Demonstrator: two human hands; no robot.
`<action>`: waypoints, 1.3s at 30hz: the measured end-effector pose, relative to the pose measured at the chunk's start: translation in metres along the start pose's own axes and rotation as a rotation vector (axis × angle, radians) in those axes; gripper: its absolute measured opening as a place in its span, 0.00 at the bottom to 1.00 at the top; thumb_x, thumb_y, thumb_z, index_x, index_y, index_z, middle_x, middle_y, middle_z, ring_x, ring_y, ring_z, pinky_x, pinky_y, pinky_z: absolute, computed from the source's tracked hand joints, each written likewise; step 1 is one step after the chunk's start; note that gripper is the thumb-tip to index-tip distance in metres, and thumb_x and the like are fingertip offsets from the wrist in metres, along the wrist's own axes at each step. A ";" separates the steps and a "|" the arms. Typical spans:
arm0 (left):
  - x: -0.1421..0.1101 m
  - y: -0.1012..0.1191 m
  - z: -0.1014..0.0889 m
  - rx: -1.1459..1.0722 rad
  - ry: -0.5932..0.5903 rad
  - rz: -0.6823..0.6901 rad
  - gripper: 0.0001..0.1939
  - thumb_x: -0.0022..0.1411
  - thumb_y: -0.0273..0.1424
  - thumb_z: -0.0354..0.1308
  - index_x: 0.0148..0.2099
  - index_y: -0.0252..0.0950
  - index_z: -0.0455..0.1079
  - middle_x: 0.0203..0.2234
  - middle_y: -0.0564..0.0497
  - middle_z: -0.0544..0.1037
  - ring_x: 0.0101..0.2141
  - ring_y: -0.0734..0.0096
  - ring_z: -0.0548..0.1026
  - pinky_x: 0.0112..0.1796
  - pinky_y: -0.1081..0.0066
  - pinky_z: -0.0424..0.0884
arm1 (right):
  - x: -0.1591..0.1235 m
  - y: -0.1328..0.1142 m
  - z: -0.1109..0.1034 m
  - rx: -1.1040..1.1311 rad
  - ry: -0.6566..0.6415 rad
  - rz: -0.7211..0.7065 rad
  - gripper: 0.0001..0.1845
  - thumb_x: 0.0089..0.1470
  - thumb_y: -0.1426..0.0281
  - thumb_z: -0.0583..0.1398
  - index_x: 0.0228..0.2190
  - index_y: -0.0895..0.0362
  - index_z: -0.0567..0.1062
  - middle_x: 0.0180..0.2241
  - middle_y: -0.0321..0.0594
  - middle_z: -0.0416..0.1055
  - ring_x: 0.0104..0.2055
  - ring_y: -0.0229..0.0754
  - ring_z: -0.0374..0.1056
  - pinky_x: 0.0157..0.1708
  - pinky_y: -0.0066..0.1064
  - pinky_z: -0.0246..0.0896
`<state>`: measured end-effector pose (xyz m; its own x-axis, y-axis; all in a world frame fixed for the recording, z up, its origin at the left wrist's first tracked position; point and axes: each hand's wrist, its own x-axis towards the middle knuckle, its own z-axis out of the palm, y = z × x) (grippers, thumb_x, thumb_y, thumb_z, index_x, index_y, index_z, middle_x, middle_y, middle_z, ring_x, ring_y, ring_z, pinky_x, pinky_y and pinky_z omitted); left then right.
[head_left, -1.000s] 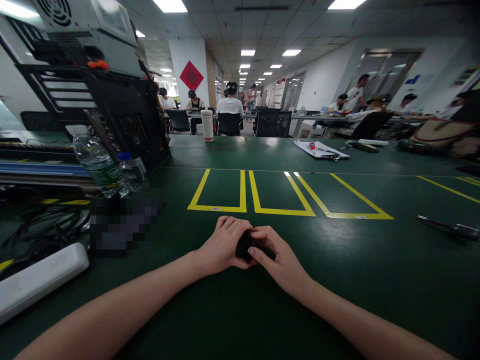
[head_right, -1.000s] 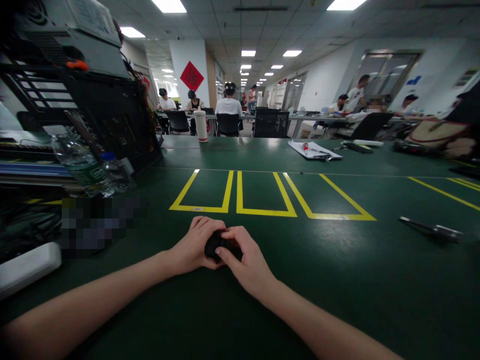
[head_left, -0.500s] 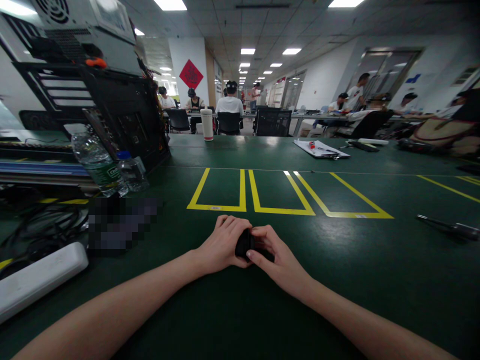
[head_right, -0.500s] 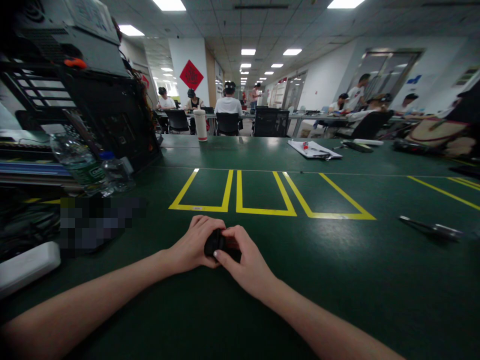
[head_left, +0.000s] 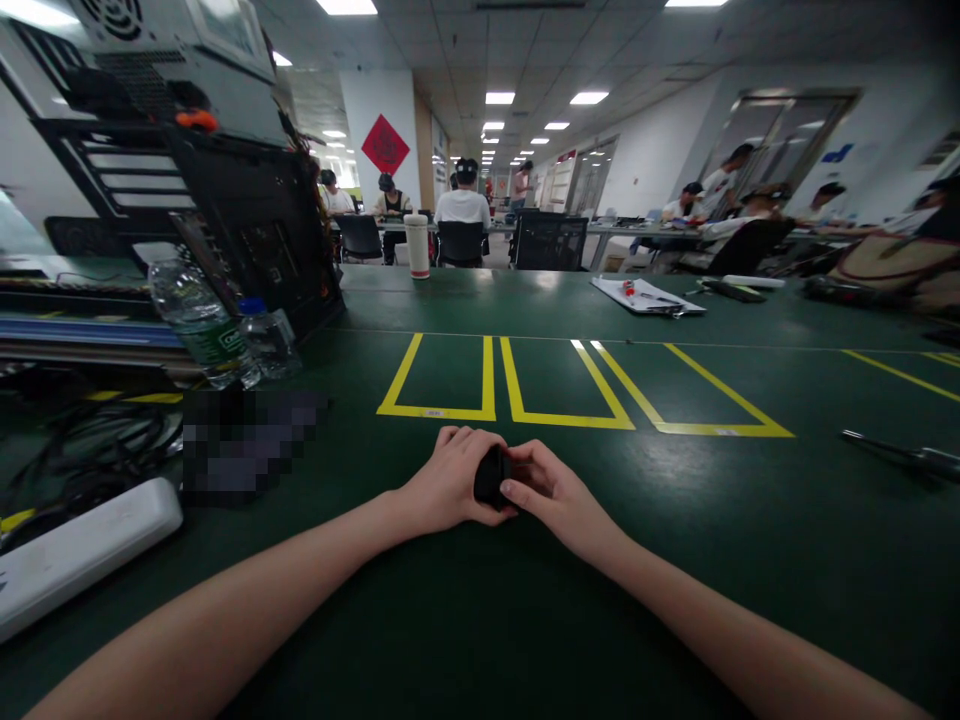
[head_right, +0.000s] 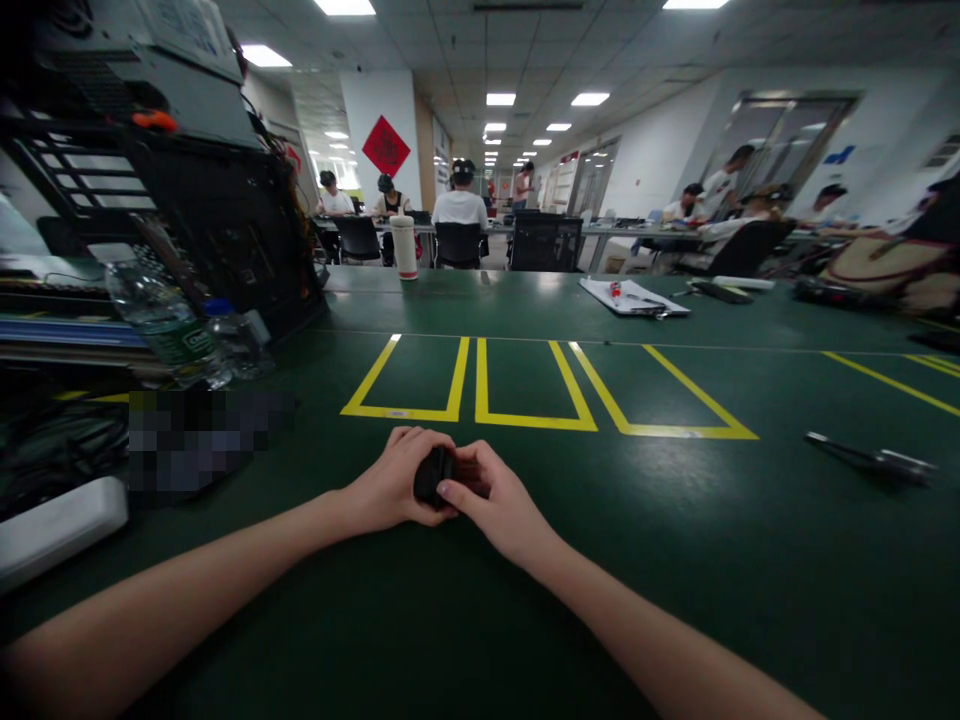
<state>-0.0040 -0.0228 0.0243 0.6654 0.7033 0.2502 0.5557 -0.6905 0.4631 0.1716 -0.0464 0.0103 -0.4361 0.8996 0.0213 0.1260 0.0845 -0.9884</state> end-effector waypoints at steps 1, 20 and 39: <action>0.000 0.000 0.000 0.004 0.001 0.005 0.25 0.47 0.38 0.60 0.47 0.38 0.57 0.40 0.49 0.67 0.40 0.62 0.65 0.43 0.61 0.58 | -0.001 -0.001 0.000 0.013 -0.011 -0.008 0.11 0.50 0.69 0.57 0.38 0.54 0.63 0.40 0.36 0.65 0.44 0.40 0.64 0.44 0.36 0.61; -0.002 -0.002 -0.001 0.055 0.010 0.031 0.25 0.48 0.36 0.60 0.47 0.37 0.56 0.40 0.48 0.67 0.41 0.62 0.66 0.43 0.62 0.56 | -0.003 0.003 0.006 -0.119 0.059 -0.152 0.10 0.50 0.74 0.55 0.37 0.52 0.64 0.41 0.36 0.61 0.44 0.40 0.63 0.44 0.37 0.63; -0.001 -0.002 0.001 0.043 0.018 0.021 0.25 0.48 0.36 0.60 0.46 0.38 0.56 0.40 0.48 0.67 0.41 0.61 0.66 0.43 0.62 0.56 | -0.006 0.003 0.007 -0.199 0.091 -0.156 0.09 0.52 0.73 0.54 0.37 0.52 0.64 0.43 0.38 0.59 0.44 0.41 0.62 0.45 0.40 0.62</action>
<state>-0.0051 -0.0219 0.0222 0.6680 0.6914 0.2753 0.5632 -0.7114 0.4203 0.1683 -0.0546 0.0061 -0.3835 0.9031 0.1932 0.2402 0.2995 -0.9234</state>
